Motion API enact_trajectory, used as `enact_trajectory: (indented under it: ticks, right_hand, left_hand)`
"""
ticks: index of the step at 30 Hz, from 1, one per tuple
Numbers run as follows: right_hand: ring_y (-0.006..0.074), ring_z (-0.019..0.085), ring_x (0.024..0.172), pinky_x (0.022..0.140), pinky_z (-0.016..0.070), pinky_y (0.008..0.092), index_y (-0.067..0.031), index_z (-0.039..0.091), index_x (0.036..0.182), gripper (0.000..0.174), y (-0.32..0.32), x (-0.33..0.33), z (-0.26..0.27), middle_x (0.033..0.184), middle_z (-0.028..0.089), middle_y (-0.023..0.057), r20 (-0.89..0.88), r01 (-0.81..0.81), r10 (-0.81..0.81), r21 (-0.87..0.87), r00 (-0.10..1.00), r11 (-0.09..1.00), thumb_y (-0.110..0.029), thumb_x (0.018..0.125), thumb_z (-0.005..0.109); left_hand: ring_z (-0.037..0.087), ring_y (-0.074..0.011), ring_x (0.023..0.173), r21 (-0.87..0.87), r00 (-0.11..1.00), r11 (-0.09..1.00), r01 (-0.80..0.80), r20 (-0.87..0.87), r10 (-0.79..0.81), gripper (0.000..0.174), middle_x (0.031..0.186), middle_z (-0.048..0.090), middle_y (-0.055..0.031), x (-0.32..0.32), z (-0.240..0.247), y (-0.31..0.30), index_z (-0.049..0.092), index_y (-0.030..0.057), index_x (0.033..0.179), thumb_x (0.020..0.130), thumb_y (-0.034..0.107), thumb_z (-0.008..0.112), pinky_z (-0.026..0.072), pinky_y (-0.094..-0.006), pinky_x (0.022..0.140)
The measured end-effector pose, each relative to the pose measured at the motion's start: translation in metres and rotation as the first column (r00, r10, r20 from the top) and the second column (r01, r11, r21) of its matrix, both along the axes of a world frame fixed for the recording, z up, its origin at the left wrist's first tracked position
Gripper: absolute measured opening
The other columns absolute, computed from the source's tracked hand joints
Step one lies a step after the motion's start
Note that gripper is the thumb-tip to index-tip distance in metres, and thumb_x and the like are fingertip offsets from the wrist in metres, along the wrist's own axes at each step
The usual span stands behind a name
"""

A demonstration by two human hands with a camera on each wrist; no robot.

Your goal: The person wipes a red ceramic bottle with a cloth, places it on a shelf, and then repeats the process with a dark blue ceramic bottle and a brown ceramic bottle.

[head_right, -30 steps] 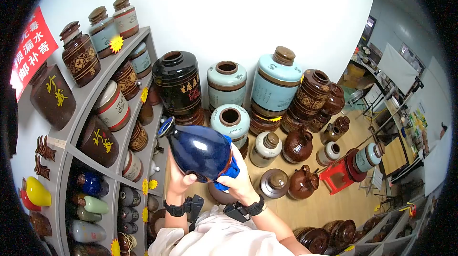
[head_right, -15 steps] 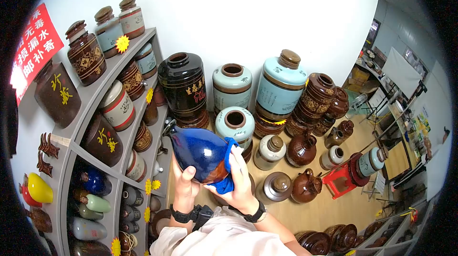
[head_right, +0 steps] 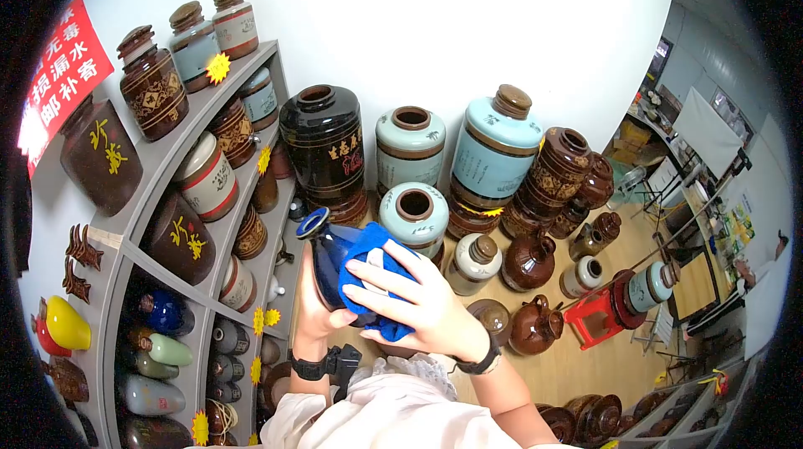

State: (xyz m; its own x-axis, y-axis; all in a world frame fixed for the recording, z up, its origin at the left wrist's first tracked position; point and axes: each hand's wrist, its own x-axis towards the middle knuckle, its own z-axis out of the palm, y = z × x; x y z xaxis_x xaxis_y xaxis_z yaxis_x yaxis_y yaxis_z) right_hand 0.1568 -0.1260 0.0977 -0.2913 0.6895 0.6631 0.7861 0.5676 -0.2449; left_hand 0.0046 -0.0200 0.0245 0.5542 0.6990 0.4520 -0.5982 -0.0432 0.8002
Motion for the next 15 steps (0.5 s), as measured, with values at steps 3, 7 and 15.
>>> enact_trajectory:
  ticks: [3, 7, 15]
  right_hand:
    - [0.0393, 0.043, 0.123, 0.101, 0.0353, 0.0476, -0.0150, 0.057, 0.124, 0.061, 0.005, 0.007, 0.013, 0.133, 0.051, 0.0070, -0.017, -0.104, 0.103, -0.128, 0.995, 0.986, -0.028, 0.068, 0.076]
    - [0.0335, 0.046, 0.122, 0.106, 0.0316, 0.0455, -0.0128, 0.061, 0.120, 0.058, 0.012, 0.013, 0.020, 0.132, 0.053, 0.0094, -0.173, -0.217, 0.180, -0.231, 0.968, 0.949, -0.024, 0.066, 0.079]
    - [0.0306, 0.040, 0.128, 0.109, 0.0273, 0.0422, -0.0061, 0.055, 0.124, 0.065, 0.021, 0.020, -0.006, 0.137, 0.046, 0.0150, -0.527, -0.269, 0.114, -0.229, 0.842, 0.935, -0.018, 0.065, 0.079]
  left_hand:
    - [0.038, -0.0257, 0.128, 0.048, 0.995, 0.999, 0.013, -0.100, -0.009, 0.115, 0.134, 0.039, -0.0166, -0.004, -0.004, 0.000, 0.015, -0.0034, 0.141, 0.054, 0.022, 0.086, 0.0293, -0.0375, 0.107]
    - [0.037, -0.0259, 0.128, 0.028, 0.993, 0.997, 0.069, -0.098, -0.066, 0.112, 0.134, 0.040, -0.0164, -0.002, -0.002, -0.004, 0.020, -0.0043, 0.140, 0.053, 0.023, 0.087, 0.0275, -0.0377, 0.108]
    - [0.043, -0.0238, 0.121, 0.021, 0.992, 0.992, -0.126, -0.018, 0.126, 0.107, 0.129, 0.042, -0.0145, 0.007, -0.015, -0.004, 0.025, -0.0034, 0.136, 0.054, 0.028, 0.087, 0.0348, -0.0367, 0.103]
